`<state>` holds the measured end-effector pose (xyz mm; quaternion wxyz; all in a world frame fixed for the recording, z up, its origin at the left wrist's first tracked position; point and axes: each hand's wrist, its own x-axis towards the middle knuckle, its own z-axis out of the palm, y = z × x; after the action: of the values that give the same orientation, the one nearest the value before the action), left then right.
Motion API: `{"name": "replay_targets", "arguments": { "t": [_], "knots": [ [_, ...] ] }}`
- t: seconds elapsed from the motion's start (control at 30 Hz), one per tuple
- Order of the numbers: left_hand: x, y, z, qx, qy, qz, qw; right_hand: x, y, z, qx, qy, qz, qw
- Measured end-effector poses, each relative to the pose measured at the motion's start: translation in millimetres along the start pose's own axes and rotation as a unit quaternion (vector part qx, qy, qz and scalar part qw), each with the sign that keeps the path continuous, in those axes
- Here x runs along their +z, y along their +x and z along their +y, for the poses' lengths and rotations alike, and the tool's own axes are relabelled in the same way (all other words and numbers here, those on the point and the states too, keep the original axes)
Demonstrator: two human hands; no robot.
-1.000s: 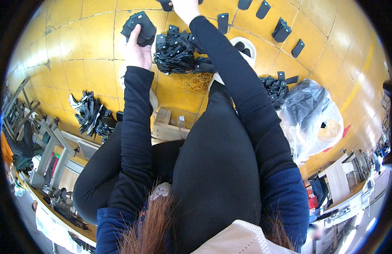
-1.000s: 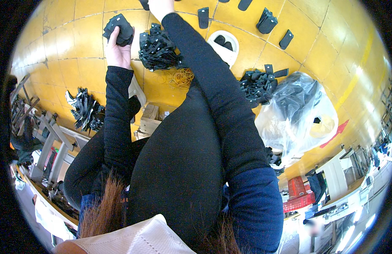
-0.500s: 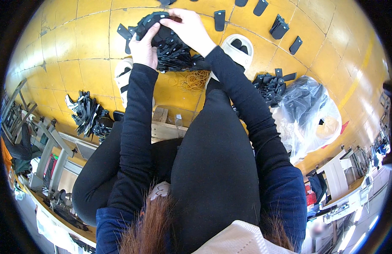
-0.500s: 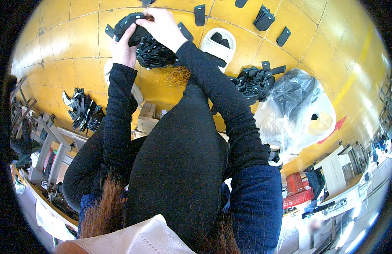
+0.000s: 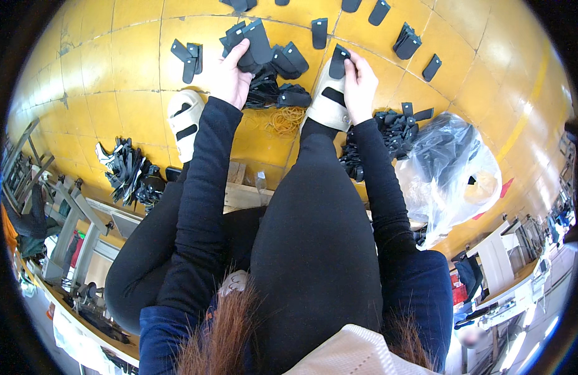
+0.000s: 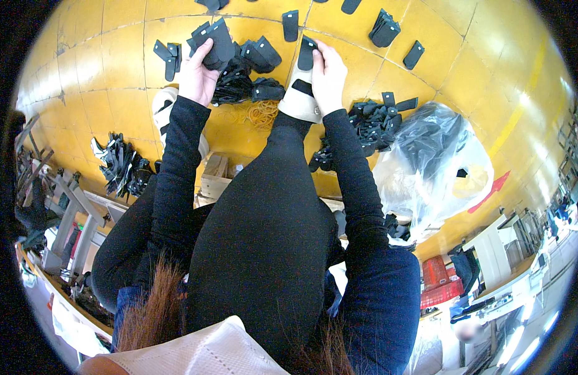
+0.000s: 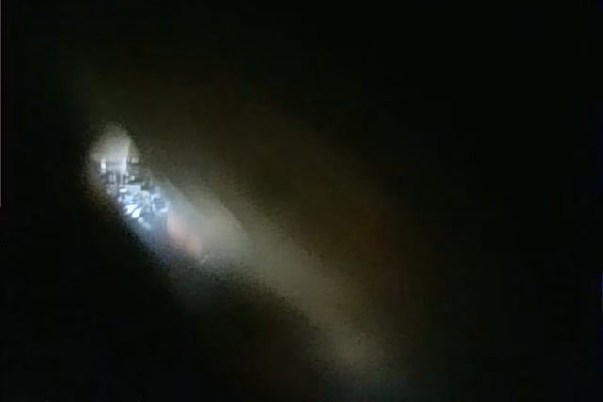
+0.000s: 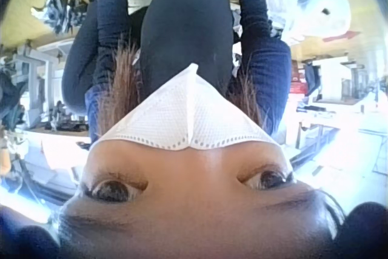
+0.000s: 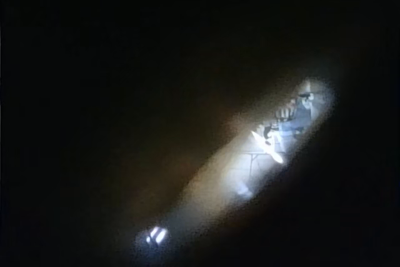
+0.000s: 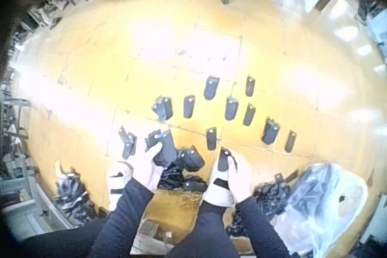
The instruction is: The person sits on the floor and sorts small black plastic components by picking them up from a pile and arranging them into neat rows on the yellow floor. The person handles the parts one by one, inspecting and placing them in an organized pattern.
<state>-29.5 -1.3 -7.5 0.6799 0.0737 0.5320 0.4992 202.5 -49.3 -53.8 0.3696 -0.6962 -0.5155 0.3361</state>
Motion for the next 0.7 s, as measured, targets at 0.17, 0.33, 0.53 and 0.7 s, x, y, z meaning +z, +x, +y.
{"name": "replay_targets", "arguments": {
  "t": [0.17,0.33,0.53,0.7],
  "knots": [
    [5.6,-7.0,-2.8,-0.006,0.0,0.029,1.0,12.9,-2.3,2.0,-0.112,-0.112,0.031,0.987],
    [5.6,-8.2,-6.3,-0.017,0.02,0.028,0.999,9.9,-2.0,-7.4,-0.108,-0.098,0.015,0.989],
    [3.9,-6.2,-6.9,-0.037,0.033,0.02,0.999,10.8,-0.1,-6.8,-0.115,-0.102,0.01,0.988],
    [2.9,-6.9,-8.3,-0.039,0.047,0.023,0.998,10.7,-0.3,-7.5,-0.11,-0.105,0.014,0.988]
  ]
}}
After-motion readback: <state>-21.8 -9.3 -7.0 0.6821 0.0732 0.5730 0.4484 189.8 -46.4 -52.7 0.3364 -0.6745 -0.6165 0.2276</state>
